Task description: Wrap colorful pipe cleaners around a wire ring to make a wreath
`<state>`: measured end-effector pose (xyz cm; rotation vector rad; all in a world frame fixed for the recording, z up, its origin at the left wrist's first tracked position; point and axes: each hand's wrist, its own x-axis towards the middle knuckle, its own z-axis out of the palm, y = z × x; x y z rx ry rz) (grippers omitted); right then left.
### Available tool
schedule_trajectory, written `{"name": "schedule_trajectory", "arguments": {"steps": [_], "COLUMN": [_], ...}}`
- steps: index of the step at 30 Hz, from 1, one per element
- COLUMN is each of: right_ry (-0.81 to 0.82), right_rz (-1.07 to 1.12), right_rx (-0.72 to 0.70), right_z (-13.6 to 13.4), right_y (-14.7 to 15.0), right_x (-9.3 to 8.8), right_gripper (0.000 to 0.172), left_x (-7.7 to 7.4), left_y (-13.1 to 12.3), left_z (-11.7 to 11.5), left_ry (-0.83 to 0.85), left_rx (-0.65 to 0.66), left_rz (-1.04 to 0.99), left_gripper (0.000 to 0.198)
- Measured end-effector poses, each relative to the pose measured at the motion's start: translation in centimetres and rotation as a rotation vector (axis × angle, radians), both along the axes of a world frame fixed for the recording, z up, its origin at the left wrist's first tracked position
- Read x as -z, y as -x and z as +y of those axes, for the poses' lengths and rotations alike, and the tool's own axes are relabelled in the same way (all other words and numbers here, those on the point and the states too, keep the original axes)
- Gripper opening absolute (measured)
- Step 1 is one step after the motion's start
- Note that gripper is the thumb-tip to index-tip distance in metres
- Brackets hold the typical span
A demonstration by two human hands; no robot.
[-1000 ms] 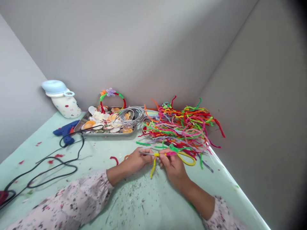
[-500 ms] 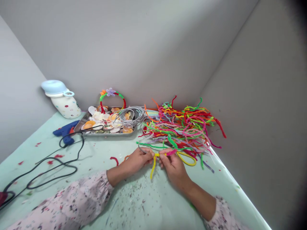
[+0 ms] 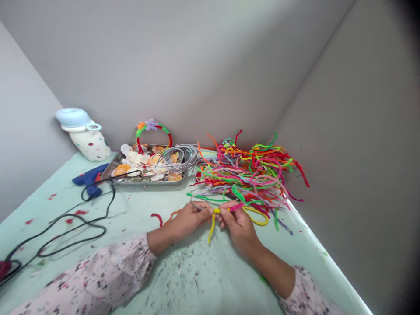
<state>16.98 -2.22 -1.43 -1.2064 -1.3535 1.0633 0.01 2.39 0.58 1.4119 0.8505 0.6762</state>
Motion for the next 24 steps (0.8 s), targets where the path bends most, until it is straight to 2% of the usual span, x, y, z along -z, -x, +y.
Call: {"name": "schedule_trajectory", "arguments": {"steps": [3,7,14,24], "right_ry": [0.004,0.018,0.025,0.038], "right_rz": [0.02,0.018,-0.007,0.01], "right_rx": [0.006,-0.019,-0.051,-0.067], "right_z": [0.08,0.07,0.03,-0.07], "right_y": [-0.14,-0.14,0.07,0.13], "right_x": [-0.06,-0.1,0.16,-0.07], "right_gripper": [0.024,0.023,0.022,0.023], "left_x": [-0.04,0.01,0.29,-0.39], "left_y": [0.01,0.03,0.06,0.17], "left_z": [-0.09,-0.14,0.01,-0.06], "left_ry": [-0.054,-0.044,0.003,0.036], "left_rx": [0.009,0.003,-0.012,0.011], "left_rz": [0.015,0.029,-0.035,0.007], "left_gripper": [0.032,0.033,0.017,0.026]}}
